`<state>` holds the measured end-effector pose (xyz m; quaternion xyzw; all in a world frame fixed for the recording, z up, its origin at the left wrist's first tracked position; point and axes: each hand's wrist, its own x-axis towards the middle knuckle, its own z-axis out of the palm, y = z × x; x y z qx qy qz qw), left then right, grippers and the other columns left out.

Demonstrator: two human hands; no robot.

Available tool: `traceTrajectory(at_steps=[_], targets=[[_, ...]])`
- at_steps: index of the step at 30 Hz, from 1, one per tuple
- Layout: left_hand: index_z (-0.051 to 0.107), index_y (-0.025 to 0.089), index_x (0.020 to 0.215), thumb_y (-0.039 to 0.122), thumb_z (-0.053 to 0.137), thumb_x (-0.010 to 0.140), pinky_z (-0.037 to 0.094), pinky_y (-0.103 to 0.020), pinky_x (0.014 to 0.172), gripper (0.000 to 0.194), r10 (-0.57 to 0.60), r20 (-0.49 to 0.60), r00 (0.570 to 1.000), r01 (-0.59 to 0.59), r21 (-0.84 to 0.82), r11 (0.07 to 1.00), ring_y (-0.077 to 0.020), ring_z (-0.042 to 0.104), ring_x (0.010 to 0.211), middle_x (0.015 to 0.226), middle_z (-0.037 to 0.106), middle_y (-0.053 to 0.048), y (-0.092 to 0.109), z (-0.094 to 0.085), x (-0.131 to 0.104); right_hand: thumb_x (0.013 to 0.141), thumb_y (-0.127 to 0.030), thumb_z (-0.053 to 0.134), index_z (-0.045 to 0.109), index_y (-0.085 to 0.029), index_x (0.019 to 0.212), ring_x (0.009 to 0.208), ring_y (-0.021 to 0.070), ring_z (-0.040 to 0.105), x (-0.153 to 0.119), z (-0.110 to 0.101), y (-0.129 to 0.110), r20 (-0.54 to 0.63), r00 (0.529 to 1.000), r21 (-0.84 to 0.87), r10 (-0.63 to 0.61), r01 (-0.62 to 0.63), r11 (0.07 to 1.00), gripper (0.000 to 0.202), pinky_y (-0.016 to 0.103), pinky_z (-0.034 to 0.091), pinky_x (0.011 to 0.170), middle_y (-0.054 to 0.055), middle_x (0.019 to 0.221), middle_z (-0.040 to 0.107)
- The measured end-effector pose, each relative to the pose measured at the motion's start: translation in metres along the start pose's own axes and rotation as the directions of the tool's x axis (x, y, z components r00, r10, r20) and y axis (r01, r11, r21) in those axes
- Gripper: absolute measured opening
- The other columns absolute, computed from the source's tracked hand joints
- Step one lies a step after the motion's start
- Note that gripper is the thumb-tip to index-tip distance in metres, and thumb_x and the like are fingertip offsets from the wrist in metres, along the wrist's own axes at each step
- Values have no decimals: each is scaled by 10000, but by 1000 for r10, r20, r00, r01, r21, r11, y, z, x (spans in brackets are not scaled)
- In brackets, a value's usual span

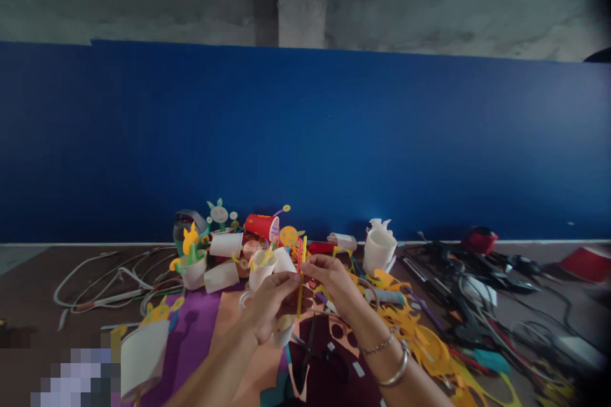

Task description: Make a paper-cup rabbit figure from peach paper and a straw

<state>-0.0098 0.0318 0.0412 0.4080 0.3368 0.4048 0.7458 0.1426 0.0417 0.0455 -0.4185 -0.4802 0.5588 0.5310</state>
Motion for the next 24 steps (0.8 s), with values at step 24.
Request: traceTrajectory(at_steps=[24], targets=[[584,127,917,256,772,653,494,-277,626,348,23,72,997,-34,152,988,-179,682,627,762,723,-88,-2,6,-4,691,-472,700,581,-160,575,456,84,371,1,-5,-5,-84,994,6,-68,69,998,353,236,281,460,-43,476,461]])
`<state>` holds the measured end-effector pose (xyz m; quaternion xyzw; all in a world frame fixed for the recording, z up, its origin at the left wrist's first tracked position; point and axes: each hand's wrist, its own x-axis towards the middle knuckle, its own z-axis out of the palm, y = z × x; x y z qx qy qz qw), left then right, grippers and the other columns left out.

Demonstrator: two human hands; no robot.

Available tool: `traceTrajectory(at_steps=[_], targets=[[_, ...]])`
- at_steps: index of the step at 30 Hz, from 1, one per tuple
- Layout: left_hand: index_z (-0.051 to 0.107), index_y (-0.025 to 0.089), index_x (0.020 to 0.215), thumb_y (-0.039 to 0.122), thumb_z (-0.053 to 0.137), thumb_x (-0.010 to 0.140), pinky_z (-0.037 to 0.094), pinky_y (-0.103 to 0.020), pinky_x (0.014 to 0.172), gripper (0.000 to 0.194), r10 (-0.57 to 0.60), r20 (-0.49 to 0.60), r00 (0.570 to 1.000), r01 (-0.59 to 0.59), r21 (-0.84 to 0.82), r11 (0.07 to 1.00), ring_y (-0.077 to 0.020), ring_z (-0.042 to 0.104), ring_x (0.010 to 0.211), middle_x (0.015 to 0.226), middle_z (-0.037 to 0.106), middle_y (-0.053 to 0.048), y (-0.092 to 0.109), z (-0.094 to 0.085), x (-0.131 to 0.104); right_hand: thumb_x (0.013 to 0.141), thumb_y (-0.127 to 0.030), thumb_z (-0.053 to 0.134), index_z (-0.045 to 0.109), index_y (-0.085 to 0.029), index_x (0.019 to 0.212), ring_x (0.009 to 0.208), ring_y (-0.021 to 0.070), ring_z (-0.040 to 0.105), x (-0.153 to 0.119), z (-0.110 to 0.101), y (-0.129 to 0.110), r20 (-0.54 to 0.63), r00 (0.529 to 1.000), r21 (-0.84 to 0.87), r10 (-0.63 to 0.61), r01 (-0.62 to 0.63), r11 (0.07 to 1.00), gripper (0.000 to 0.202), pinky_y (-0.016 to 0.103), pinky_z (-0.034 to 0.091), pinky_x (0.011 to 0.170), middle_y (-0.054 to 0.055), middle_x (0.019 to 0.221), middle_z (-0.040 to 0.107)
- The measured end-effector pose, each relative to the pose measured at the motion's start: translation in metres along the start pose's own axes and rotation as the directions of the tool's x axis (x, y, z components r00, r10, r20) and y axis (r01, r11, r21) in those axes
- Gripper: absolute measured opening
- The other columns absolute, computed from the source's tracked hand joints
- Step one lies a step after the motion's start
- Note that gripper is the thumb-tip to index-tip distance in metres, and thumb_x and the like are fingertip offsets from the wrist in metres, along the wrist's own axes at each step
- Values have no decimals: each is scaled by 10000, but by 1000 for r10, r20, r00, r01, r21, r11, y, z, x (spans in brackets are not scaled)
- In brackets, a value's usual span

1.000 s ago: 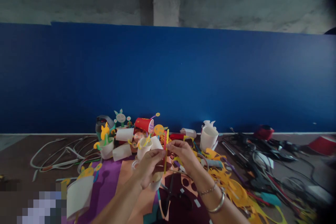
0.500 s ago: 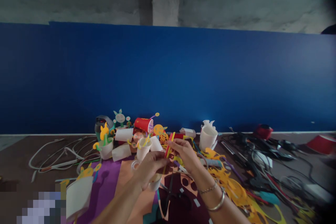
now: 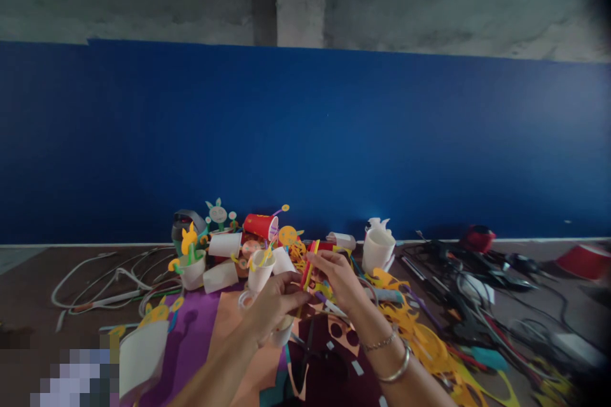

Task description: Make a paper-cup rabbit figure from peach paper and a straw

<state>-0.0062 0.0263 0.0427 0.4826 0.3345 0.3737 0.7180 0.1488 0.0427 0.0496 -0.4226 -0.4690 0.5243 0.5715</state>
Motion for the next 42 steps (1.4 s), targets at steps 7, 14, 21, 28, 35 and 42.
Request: traceTrajectory(at_steps=[7,14,21,28,35,42], targets=[[564,137,893,255,778,656,499,-315,703,341,-12,37,999,15,-70,997,-218,696,731,819,725,-108,-3,-2,1,664,-484,721,521,-166,545,452,74,332,0,1,0,-40,999,23,-10,11,1000,394,231,264,447,-58,477,408],[587,144,863,315,723,716,484,-279,668,263,-53,62,997,59,-112,992,-182,681,695,811,706,-84,7,4,-6,662,-485,726,570,-161,575,447,73,335,1,1,1,2,1000,39,-24,24,999,370,231,247,447,-50,475,433],[617,138,761,361,724,715,475,-265,650,252,-34,-28,999,29,-159,987,-146,645,631,722,674,-48,7,8,-6,680,-483,714,679,-135,681,478,73,345,-2,4,-4,91,995,-42,-44,48,998,350,230,243,466,-29,526,484],[642,133,771,370,732,706,474,-270,661,263,1,-33,999,-4,-81,997,-157,647,667,737,682,-56,8,6,-4,695,-477,704,649,-131,659,470,67,339,-3,4,-3,74,995,-59,-72,77,995,352,221,244,455,-38,519,472],[651,116,746,380,750,675,460,-272,615,291,36,-29,999,-37,-12,999,-160,633,624,679,682,-59,5,6,-1,688,-481,705,613,-136,649,489,90,441,-2,5,1,95,994,-92,-60,69,993,359,217,332,472,-26,541,533],[670,117,834,355,703,735,497,-296,695,259,19,-3,1000,-19,-45,999,-170,662,673,759,709,-74,7,5,-3,705,-452,698,635,-129,648,486,86,438,0,4,5,82,991,-175,-106,119,977,334,208,316,470,-25,535,547]])
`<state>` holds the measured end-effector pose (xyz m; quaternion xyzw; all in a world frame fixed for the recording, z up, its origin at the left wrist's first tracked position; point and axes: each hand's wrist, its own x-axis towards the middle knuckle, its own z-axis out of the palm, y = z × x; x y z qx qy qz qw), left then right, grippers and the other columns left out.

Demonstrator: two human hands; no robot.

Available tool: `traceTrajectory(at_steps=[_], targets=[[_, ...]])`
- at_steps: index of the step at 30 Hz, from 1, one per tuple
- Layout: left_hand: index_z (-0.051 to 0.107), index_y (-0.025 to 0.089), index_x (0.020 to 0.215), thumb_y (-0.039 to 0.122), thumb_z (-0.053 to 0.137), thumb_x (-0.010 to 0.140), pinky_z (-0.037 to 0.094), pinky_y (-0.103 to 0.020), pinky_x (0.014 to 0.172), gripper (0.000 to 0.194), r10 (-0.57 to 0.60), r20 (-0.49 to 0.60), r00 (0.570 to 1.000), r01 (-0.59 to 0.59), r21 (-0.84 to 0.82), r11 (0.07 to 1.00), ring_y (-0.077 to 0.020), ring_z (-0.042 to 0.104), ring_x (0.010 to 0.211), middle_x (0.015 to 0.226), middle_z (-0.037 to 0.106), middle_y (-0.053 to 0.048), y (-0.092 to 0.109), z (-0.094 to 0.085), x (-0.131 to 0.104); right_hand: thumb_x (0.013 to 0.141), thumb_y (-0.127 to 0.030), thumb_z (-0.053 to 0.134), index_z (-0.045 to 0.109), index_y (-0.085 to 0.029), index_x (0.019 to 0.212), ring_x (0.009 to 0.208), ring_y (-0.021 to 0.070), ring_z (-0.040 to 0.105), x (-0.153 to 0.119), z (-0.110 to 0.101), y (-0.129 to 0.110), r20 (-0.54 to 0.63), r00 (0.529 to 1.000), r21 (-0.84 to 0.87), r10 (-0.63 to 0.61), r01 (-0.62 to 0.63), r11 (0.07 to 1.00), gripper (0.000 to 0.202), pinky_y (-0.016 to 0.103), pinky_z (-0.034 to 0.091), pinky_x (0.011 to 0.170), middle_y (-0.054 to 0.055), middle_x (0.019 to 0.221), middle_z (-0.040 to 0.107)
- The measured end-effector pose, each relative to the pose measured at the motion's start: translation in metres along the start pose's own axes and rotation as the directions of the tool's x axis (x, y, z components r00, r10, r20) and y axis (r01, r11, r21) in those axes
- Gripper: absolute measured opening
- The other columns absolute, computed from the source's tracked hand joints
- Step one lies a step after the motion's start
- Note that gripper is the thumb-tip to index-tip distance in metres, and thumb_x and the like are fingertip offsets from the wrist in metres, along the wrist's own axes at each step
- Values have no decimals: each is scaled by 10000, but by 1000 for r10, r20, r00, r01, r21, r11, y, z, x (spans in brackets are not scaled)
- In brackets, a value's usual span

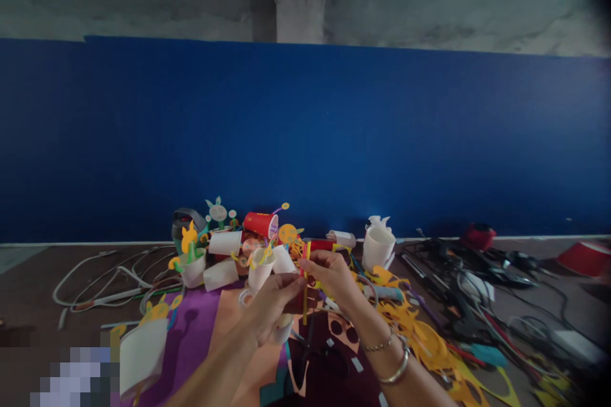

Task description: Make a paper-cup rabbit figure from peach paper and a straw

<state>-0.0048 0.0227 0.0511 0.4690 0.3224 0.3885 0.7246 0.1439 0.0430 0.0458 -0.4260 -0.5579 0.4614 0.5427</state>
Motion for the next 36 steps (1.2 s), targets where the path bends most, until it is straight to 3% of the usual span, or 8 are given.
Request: traceTrajectory(at_steps=[18,28,36], targets=[[622,126,949,407,674,760,523,-294,688,343,-97,14,995,96,30,995,-210,708,724,827,735,-108,-5,-5,1,649,-400,748,640,-123,606,498,83,427,0,-1,-1,29,1000,-84,11,-8,996,301,208,306,477,-33,525,523],[618,119,946,398,657,778,524,-289,698,328,-108,50,993,106,41,993,-219,708,772,886,731,-126,-3,-7,1,637,-388,753,649,-125,629,510,99,477,-2,3,-2,72,994,61,88,-92,994,283,222,362,510,-17,538,571],[579,133,988,391,675,761,521,-323,739,357,-113,25,993,112,40,993,-219,707,771,880,732,-120,2,-4,-2,607,-421,762,608,-134,586,489,85,449,-3,5,-5,11,992,51,124,-124,991,327,211,341,484,-35,518,539]])
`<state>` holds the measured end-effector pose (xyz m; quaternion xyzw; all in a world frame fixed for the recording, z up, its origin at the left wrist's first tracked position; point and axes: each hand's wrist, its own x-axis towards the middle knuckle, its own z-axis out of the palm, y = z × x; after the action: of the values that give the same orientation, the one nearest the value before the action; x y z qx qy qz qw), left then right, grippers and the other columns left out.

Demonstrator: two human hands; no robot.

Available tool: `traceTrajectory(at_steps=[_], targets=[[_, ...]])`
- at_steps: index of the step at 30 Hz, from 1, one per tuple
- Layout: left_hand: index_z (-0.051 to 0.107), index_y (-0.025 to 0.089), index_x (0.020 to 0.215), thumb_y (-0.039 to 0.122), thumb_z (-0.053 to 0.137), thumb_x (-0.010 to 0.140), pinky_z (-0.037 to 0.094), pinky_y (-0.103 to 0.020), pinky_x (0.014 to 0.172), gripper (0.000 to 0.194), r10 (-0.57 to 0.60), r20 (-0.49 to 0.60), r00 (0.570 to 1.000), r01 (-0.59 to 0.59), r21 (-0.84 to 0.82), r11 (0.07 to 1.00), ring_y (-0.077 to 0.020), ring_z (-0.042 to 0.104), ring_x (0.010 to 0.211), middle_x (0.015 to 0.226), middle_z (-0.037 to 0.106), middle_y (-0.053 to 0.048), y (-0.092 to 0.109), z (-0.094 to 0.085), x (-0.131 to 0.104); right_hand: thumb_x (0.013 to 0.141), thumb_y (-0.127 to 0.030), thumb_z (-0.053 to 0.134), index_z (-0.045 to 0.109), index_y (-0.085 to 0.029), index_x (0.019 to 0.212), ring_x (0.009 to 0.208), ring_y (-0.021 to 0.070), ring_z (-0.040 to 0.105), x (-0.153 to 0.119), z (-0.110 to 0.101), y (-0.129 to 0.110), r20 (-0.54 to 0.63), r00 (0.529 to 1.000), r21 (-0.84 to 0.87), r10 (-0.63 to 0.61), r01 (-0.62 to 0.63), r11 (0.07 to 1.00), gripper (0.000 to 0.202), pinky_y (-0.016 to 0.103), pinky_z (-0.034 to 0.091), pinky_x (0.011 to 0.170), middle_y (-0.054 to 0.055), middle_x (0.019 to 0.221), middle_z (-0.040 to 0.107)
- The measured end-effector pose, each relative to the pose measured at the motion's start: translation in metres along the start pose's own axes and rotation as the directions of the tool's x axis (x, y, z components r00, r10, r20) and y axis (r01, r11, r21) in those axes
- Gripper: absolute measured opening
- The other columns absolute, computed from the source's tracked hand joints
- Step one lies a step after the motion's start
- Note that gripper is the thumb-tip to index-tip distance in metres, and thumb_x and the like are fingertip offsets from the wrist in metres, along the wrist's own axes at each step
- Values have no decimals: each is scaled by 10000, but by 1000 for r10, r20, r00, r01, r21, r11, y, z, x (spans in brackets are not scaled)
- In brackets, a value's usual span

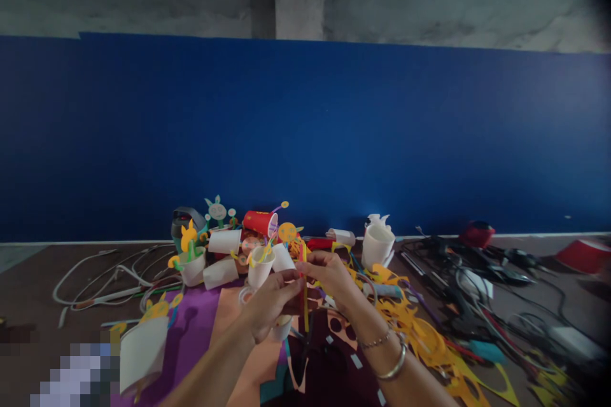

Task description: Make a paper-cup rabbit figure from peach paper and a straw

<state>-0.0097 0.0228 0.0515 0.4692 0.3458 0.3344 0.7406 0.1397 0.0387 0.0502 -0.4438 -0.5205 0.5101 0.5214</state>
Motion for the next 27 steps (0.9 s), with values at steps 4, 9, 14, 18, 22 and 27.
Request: traceTrajectory(at_steps=[4,9,14,18,22,27], targets=[[605,134,926,387,726,704,519,-325,731,358,37,-38,999,-36,25,999,-216,704,735,825,731,-102,-2,0,3,686,-472,687,623,-131,630,499,101,476,3,-1,2,29,999,-82,-39,41,996,352,219,349,488,-14,538,562],[638,144,897,415,715,706,507,-301,737,340,130,-156,979,-125,39,991,-211,685,819,889,722,-96,-1,-11,9,841,-419,501,622,-142,742,516,110,504,-5,-20,-15,64,990,-493,-123,138,859,319,215,341,479,3,587,594],[671,141,902,420,713,702,500,-291,752,346,210,-237,949,-207,39,978,-207,661,869,923,706,-98,-1,-23,14,743,-353,600,666,-158,665,617,226,638,-46,-14,-17,285,934,-924,214,208,322,221,270,402,535,79,641,685],[674,136,899,419,723,692,496,-293,751,354,203,-253,946,-206,15,978,-194,652,837,900,689,-89,-6,-27,18,698,-419,653,663,-124,974,827,325,673,-75,16,10,148,950,-989,275,137,60,404,352,477,681,170,888,716],[679,138,912,438,732,675,494,-299,745,386,202,-253,946,-203,20,979,-173,640,775,839,684,-74,-9,-29,21,709,-345,653,637,-99,1018,815,322,681,-82,27,30,92,955,-995,283,101,-17,396,334,490,637,194,870,710],[699,131,874,438,739,662,478,-264,705,375,229,-275,934,-217,76,973,-150,621,725,778,676,-58,-9,-29,22,800,-382,581,659,-106,936,794,312,682,-85,22,38,90,971,-996,222,94,-4,317,338,488,623,186,844,709]])
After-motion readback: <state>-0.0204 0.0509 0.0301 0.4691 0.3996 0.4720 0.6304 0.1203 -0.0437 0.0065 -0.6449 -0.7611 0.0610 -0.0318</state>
